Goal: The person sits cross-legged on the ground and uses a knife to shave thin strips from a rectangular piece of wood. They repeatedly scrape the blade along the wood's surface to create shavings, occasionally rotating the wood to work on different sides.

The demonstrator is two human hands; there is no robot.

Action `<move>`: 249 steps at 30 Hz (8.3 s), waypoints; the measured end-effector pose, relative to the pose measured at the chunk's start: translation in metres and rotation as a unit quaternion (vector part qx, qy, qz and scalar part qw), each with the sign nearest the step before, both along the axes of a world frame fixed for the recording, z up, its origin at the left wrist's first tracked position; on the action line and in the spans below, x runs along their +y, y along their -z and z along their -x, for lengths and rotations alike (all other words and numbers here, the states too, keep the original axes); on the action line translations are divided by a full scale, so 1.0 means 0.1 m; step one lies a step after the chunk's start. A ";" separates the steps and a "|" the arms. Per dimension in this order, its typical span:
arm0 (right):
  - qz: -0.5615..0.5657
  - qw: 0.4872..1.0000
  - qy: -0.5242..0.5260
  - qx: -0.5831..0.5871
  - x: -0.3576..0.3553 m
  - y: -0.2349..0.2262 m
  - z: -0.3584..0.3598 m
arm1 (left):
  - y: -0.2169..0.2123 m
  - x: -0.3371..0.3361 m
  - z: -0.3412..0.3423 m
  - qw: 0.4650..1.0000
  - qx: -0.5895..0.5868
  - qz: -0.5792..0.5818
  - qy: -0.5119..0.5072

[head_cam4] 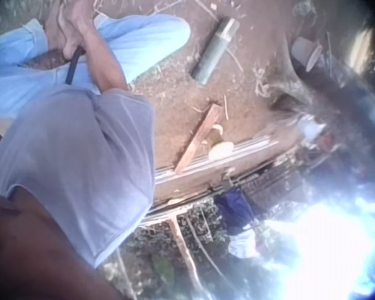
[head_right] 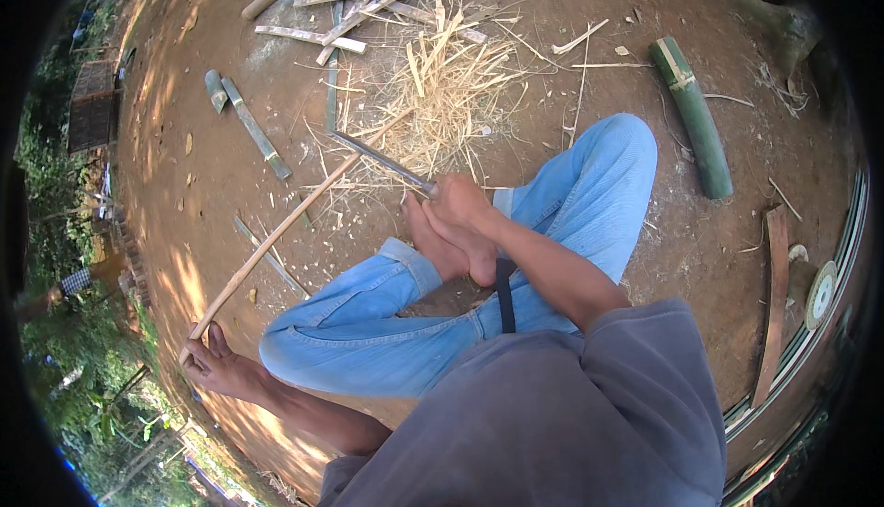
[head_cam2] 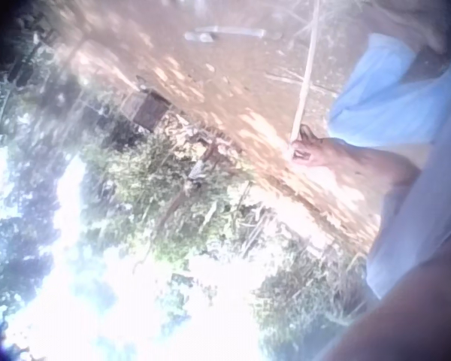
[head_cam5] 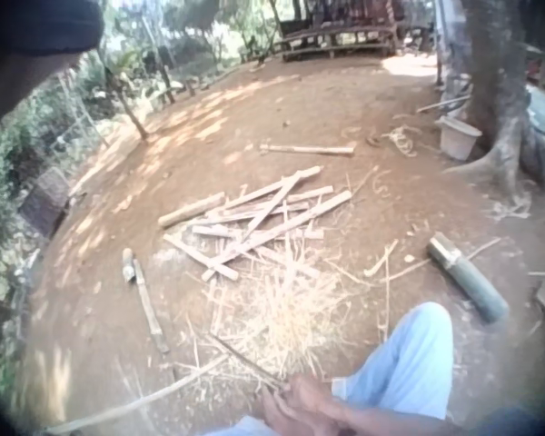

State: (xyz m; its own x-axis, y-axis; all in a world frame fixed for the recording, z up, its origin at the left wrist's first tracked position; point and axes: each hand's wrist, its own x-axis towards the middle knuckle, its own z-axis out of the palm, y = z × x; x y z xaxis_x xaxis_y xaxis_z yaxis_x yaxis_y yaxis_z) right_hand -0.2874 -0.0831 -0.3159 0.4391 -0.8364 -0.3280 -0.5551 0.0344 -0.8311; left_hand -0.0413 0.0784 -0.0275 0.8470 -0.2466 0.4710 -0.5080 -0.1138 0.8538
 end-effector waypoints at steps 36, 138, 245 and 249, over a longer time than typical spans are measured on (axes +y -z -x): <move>0.127 0.981 -0.072 -0.129 -0.44 -0.81 -0.32 | -1.34 -1.34 -0.62 0.961 -0.060 0.150 0.222; 0.062 0.975 -0.177 -0.116 0.60 -1.22 -0.28 | -0.02 0.43 -0.03 0.991 -0.028 -0.100 0.082; 0.004 0.996 -0.087 0.018 -0.21 -0.21 -0.14 | -0.20 0.34 -0.51 0.946 -0.034 -0.137 0.292; -0.017 0.999 -0.022 0.037 -0.25 0.30 -0.06 | -0.24 0.30 -0.49 0.940 -0.026 -0.142 0.309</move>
State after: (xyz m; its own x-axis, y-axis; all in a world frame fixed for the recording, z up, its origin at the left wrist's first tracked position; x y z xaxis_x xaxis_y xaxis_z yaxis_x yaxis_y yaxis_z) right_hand -0.2819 -0.1078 -0.3456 0.4490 -0.8049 -0.3878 -0.6163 0.0352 -0.7867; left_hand 0.0075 0.1081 -0.0037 0.4779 -0.8063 0.3485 -0.5915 -0.0020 0.8063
